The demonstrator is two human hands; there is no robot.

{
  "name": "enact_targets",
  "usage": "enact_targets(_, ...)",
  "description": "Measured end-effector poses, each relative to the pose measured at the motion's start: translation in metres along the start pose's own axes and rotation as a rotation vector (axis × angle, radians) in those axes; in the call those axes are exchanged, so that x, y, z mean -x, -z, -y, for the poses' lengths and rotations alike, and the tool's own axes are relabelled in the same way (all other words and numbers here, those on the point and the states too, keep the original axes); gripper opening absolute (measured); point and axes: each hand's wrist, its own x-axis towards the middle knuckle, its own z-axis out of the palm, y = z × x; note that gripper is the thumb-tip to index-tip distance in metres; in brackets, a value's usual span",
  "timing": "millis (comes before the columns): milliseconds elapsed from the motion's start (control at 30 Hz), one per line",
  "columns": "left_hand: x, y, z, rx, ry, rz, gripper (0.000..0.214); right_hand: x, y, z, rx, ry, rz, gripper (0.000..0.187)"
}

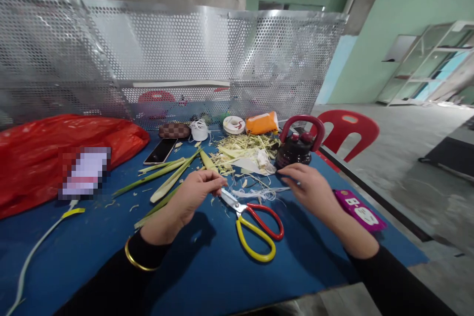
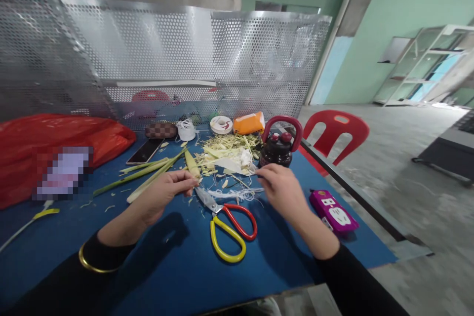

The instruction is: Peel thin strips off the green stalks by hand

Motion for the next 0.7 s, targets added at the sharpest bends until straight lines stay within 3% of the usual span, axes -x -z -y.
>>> enact_targets(133, 0.009, -0.02, -0.004, 0.029, -0.041, 0.082, 0.02, -0.016, -0.024, 0.06, -0.349, 0.121, 0.029, 0.018)
enact_targets(233, 0.013, -0.025, -0.005, 0.06, -0.079, 0.078, 0.021, -0.022, -0.041, 0.078, -0.412, 0.152, 0.102, 0.013)
enact_targets(333, 0.012, -0.023, -0.001, 0.109, -0.113, -0.007, 0.021, -0.021, -0.045, 0.073, -0.425, 0.15, 0.105, 0.019)
enact_targets(500, 0.004, -0.019, 0.011, 0.19, -0.096, -0.088, 0.022, -0.014, -0.032, 0.055, -0.414, 0.123, 0.069, 0.023)
enact_targets(600, 0.002, -0.017, 0.013, 0.217, -0.075, -0.116, 0.021, -0.011, -0.028, 0.052, -0.541, 0.054, 0.046, 0.028)
enact_targets(700, 0.002, -0.014, 0.013, 0.186, -0.089, -0.174, 0.021, -0.011, -0.028, 0.053, -0.72, -0.068, 0.066, 0.022)
